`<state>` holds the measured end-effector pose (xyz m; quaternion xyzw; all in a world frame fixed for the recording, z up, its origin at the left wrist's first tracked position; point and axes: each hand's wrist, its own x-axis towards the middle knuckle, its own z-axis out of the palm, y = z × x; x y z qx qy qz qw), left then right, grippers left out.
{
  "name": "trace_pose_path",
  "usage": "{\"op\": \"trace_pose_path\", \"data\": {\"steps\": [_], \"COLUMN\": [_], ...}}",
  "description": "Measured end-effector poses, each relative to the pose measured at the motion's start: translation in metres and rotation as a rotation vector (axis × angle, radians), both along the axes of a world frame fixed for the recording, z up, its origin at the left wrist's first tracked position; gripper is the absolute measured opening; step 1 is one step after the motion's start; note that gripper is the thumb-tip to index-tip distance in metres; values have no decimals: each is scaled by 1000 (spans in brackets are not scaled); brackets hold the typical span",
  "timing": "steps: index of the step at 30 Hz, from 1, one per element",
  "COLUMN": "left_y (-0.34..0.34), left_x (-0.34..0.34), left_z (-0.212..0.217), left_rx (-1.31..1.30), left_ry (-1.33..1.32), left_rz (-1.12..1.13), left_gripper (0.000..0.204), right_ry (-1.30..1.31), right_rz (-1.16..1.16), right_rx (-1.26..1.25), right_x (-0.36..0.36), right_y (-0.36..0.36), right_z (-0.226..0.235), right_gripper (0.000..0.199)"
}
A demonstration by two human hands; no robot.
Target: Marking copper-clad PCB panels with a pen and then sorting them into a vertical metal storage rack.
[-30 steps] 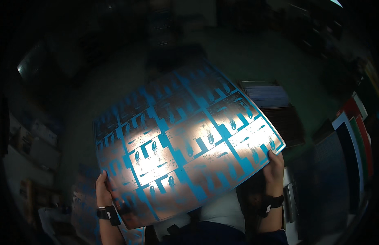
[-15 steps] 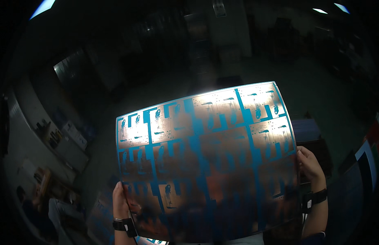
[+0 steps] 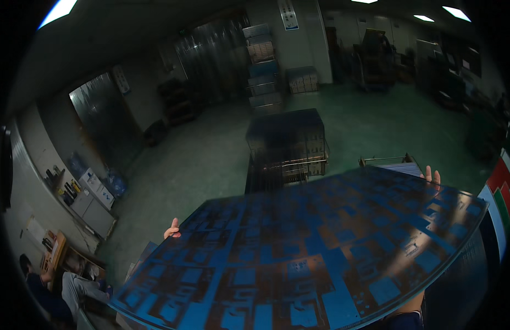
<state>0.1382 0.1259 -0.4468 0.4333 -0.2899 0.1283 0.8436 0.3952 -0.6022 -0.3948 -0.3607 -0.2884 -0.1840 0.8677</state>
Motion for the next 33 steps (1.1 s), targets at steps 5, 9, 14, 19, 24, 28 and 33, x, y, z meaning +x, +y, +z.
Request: {"op": "trace_pose_path", "data": {"steps": [5, 9, 14, 19, 24, 28, 33], "left_y": [-114, -205, -217, -229, -230, -228, -224], "left_x": [5, -15, -44, -49, -44, -42, -42], "left_z": [47, 108, 150, 137, 122, 121, 106], "left_rx": [-529, -262, -24, -127, -102, -98, -132], "left_ry": [509, 520, 811, 725, 657, 643, 685], "left_rz": [-21, 478, 368, 378, 358, 301, 318], "left_gripper": [39, 44, 43, 48, 56, 58, 59], "right_ry": [175, 312, 480, 627, 782, 684, 714], "right_rz": [-43, -16, -14, -7, -46, 131, 172], "right_rx": [122, 205, 301, 391, 479, 363, 285], "right_x": [-36, -64, -107, -133, -158, -133, -127], "right_y": [2, 19, 42, 50, 40, -1, -4], "right_z": [-7, -8, 7, 1, -7, -55, -64], "right_gripper": [47, 48, 50, 51, 53, 43, 31]}}
